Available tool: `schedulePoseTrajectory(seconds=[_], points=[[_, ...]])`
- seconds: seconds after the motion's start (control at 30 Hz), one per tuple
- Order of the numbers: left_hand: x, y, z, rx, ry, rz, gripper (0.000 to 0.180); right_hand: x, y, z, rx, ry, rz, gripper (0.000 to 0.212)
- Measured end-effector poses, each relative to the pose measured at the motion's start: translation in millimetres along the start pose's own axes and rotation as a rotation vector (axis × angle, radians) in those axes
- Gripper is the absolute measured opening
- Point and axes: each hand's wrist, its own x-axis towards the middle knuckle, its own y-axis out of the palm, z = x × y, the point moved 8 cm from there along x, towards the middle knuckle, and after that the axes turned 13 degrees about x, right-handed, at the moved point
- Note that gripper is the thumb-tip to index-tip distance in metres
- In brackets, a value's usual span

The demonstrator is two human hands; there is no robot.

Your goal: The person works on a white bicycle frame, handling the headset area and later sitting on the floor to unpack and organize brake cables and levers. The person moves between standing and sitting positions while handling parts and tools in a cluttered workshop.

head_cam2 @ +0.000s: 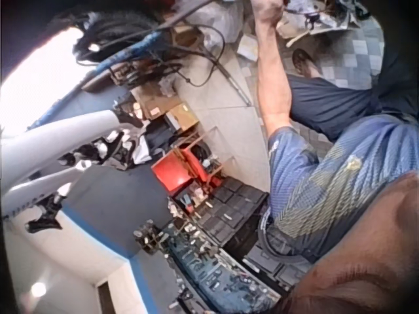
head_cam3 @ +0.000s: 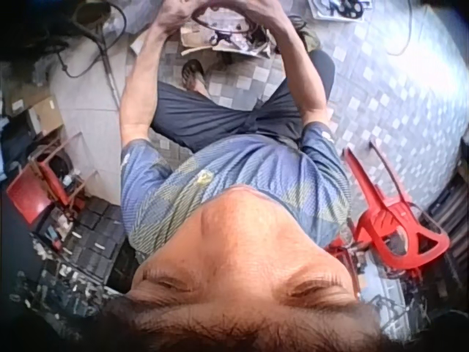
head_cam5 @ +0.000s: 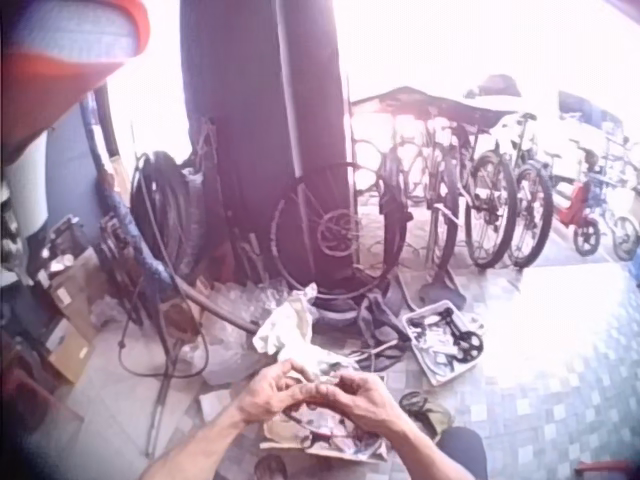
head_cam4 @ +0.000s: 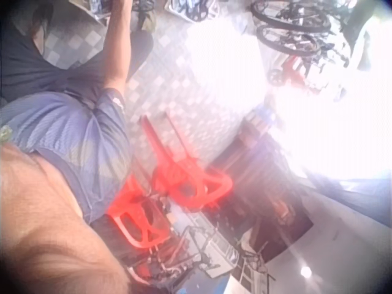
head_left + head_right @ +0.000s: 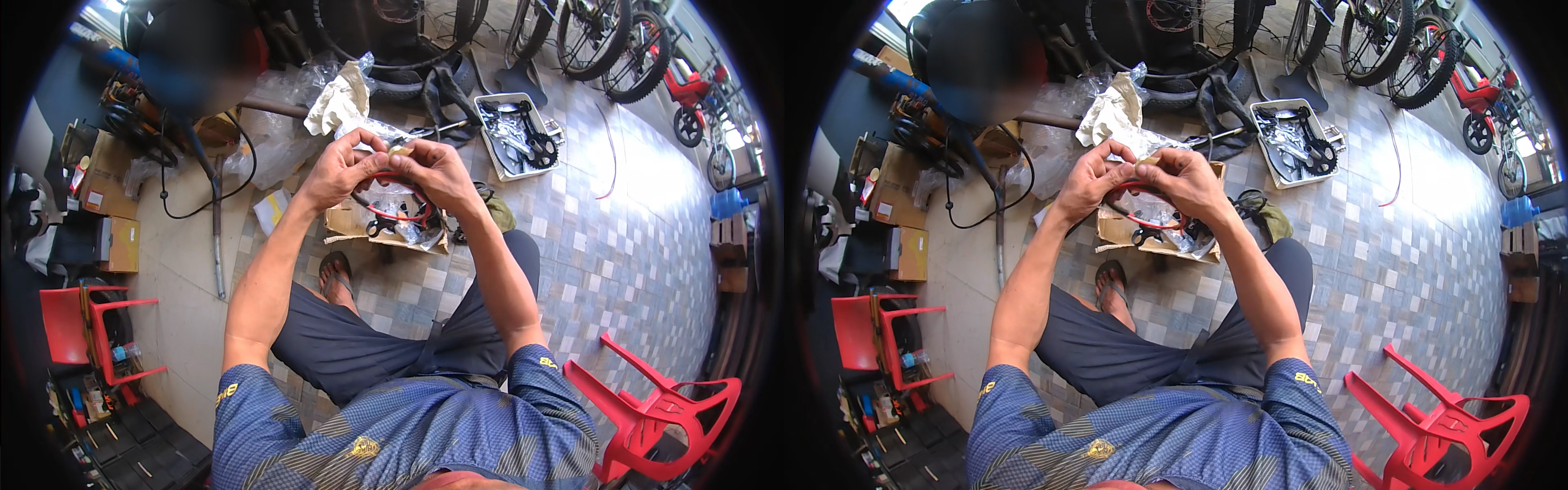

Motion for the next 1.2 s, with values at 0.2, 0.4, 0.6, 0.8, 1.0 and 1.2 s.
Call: schedulePoseTrajectory(seconds=[0.2, 0.4, 0.6, 0.8, 1.0, 1.2], points=[[1, 16, -9, 0.318, 0.077, 0.015, 0.03, 3, -29, -7, 0.106, 0.09, -0.141, 0.024], [-3, 36, -56, 0.698, 0.496, -0.09, 0.028, -13, -49, -77, 0.178, 0.559, -0.055, 0.027], [-4, 16, -42, 0.372, 0.283, -0.085, 0.026, -13, -61, -60, 0.045, 0.184, -0.219, 0.027], [-1, -13, -18, -0.156, 0.101, -0.164, 0.026, -19, -140, -15, -0.122, -0.185, -0.545, 0.02], [-3, -33, -15, -0.417, 0.057, -0.336, 0.025, -22, -144, -38, -0.358, -0.136, -0.49, 0.022], [-2, -51, -14, -0.519, 0.049, -0.42, 0.025, -11, -118, -45, -0.591, -0.271, -0.368, 0.043]])
